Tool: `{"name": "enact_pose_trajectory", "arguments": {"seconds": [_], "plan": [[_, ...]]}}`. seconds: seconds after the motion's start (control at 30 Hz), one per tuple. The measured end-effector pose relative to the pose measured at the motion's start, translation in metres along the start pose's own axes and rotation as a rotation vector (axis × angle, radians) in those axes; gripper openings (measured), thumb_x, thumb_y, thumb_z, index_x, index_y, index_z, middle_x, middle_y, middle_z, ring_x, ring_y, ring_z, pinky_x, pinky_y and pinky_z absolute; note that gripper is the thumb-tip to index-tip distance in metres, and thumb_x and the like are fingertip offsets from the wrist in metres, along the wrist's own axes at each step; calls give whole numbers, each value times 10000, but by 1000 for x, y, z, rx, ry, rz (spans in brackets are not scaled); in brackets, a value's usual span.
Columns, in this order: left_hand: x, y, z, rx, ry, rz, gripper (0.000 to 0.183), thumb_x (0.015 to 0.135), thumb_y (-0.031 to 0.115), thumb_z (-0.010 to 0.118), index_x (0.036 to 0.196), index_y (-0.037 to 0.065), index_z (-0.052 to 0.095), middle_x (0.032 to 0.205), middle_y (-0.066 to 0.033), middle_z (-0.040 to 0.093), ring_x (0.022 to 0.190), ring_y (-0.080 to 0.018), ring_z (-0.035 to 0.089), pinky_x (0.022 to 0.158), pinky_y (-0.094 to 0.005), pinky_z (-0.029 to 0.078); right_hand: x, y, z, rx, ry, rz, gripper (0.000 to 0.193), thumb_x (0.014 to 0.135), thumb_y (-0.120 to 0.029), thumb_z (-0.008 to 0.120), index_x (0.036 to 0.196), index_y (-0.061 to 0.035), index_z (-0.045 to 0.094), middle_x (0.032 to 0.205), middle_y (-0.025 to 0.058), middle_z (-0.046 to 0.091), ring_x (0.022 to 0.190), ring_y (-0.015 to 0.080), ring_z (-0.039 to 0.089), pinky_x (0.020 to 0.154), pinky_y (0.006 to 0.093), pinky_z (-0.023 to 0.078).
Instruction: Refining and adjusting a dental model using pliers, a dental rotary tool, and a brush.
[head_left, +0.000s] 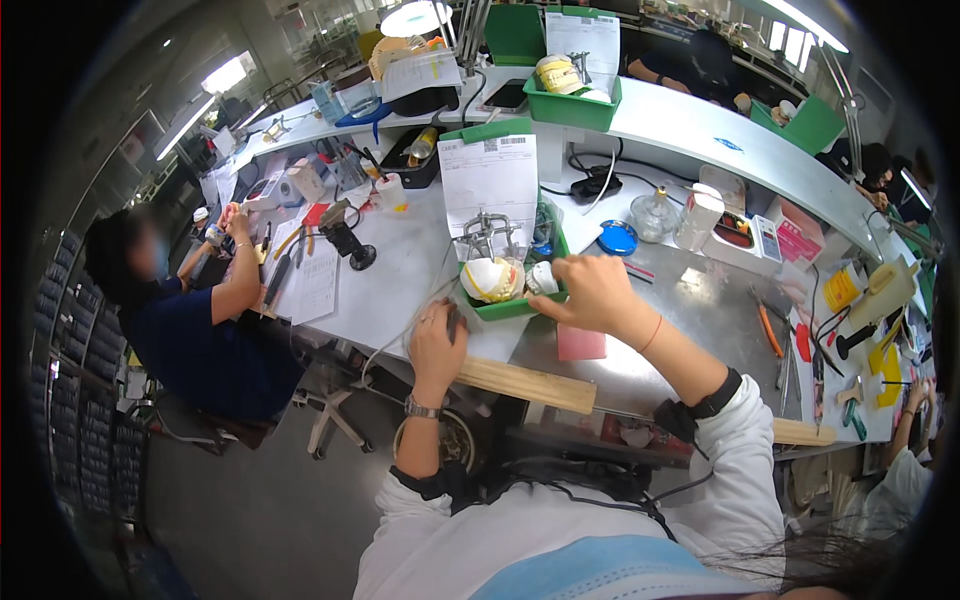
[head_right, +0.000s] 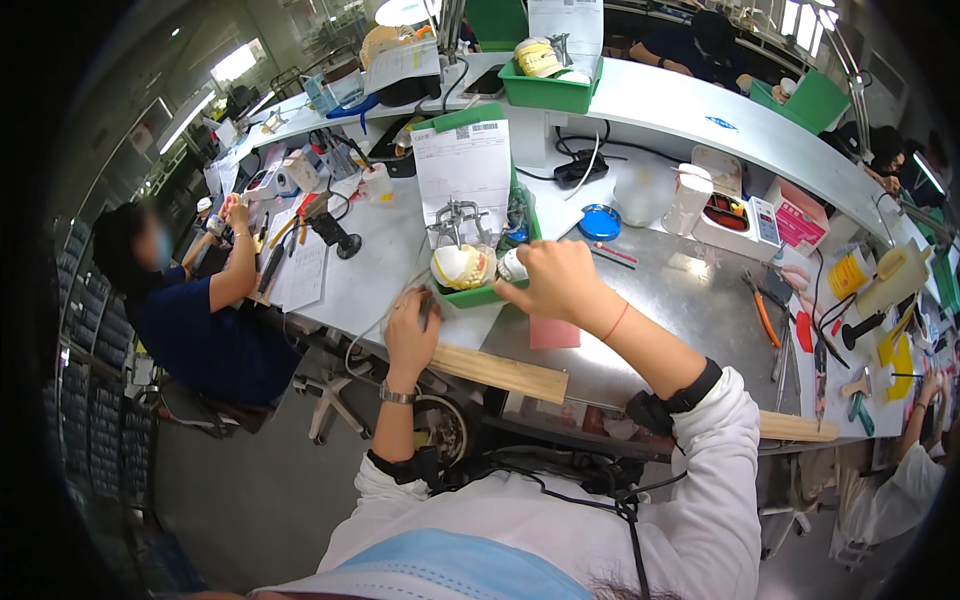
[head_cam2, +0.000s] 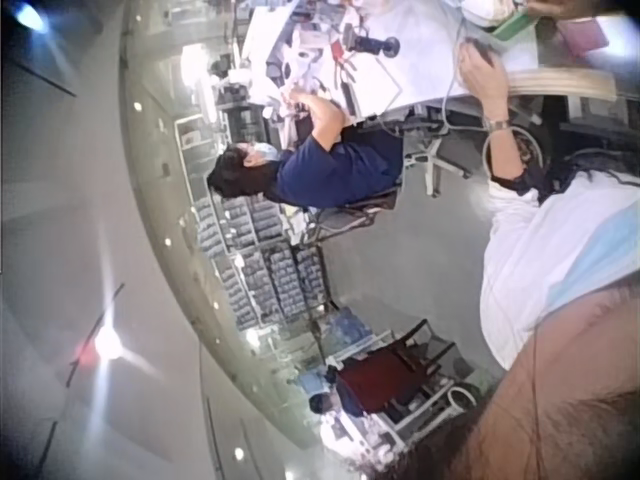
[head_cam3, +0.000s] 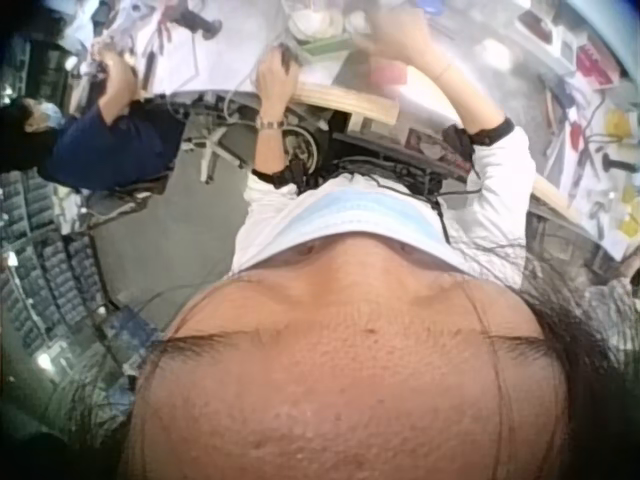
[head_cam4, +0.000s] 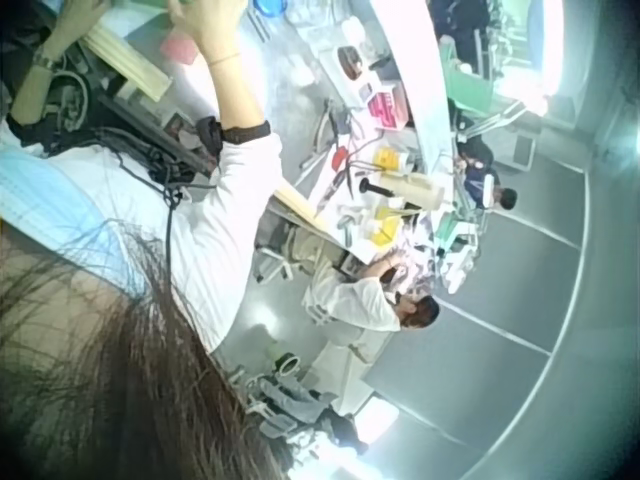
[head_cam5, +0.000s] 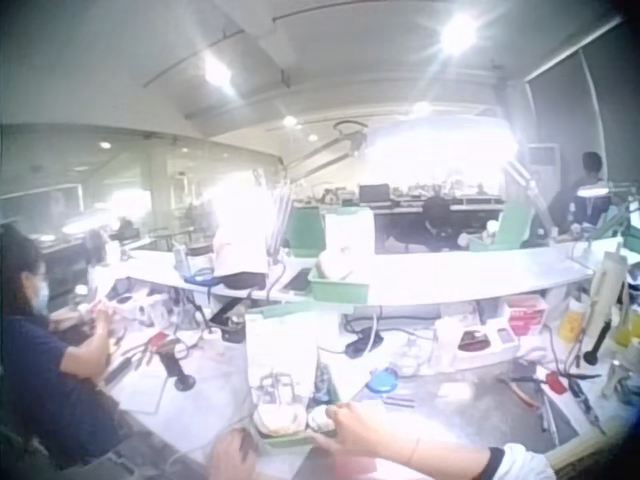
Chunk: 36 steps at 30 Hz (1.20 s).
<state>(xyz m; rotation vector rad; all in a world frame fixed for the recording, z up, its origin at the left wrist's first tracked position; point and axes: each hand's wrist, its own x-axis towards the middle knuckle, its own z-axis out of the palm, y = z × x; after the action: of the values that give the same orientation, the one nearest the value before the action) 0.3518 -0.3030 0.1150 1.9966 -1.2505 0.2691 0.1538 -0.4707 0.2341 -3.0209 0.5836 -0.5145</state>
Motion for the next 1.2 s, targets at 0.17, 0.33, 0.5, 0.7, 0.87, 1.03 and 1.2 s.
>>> {"name": "enact_pose_trajectory", "arguments": {"seconds": [0.17, 0.33, 0.5, 0.7, 0.87, 1.03, 1.2], "plan": [[2, 3, 1, 14, 38, 37, 237, 839, 168, 608, 1019, 15, 624, 1138, -143, 639, 1100, -343, 571, 917, -424, 456, 45, -9, 22, 295, 206, -47, 500, 759, -475, 672, 841, 14, 606, 744, 191, 650, 656, 343, 651, 590, 431, 514], [1, 2, 1, 14, 44, 45, 220, 835, 154, 621, 1002, 10, 622, 1123, -148, 642, 1086, -344, 574, 911, -424, 459, 55, -41, 44, 211, 48, -14, 661, 713, -534, 726, 932, 58, 531, 810, 231, 627, 790, 371, 632, 668, 436, 523], [0, 6, -1, 2, 64, 46, 218, 827, 140, 632, 1005, 15, 636, 1092, -155, 653, 1057, -341, 593, 902, -421, 460, 54, -33, 43, 370, 117, 64, 659, 651, -525, 782, 880, 49, 551, 766, 217, 635, 733, 367, 643, 643, 427, 524], [-1, 7, -2, -20, 106, 47, 201, 823, 118, 633, 996, 15, 630, 1075, -149, 657, 1026, -342, 598, 889, -418, 463, 32, -8, -11, 758, 231, 284, 604, 703, -538, 763, 782, 37, 598, 693, 156, 633, 612, 224, 627, 578, 336, 486], [-4, 0, 4, -38, 173, 33, 182, 816, 97, 627, 978, 14, 627, 1069, -140, 660, 1041, -322, 589, 904, -410, 455, -40, 24, -56, 853, 117, 438, 457, 744, -395, 765, 832, 41, 661, 687, 28, 603, 621, 67, 525, 554, 234, 421], [-9, 57, -18, -350, 182, 218, 313, 816, 142, 650, 1093, 15, 581, 1152, -162, 619, 1068, -335, 576, 942, -412, 444, -124, 38, -54, 950, -45, 580, 351, 799, -281, 730, 863, 59, 672, 724, 31, 643, 657, 69, 559, 579, 223, 430], [-20, 149, -3, -725, -269, 562, 760, 691, 276, 800, 1319, 36, 445, 1377, -179, 459, 1264, -348, 440, 1075, -450, 326, -154, 33, -30, 1120, -52, 715, 326, 817, -232, 741, 896, 76, 668, 770, 51, 656, 675, 74, 576, 588, 218, 440]]}}
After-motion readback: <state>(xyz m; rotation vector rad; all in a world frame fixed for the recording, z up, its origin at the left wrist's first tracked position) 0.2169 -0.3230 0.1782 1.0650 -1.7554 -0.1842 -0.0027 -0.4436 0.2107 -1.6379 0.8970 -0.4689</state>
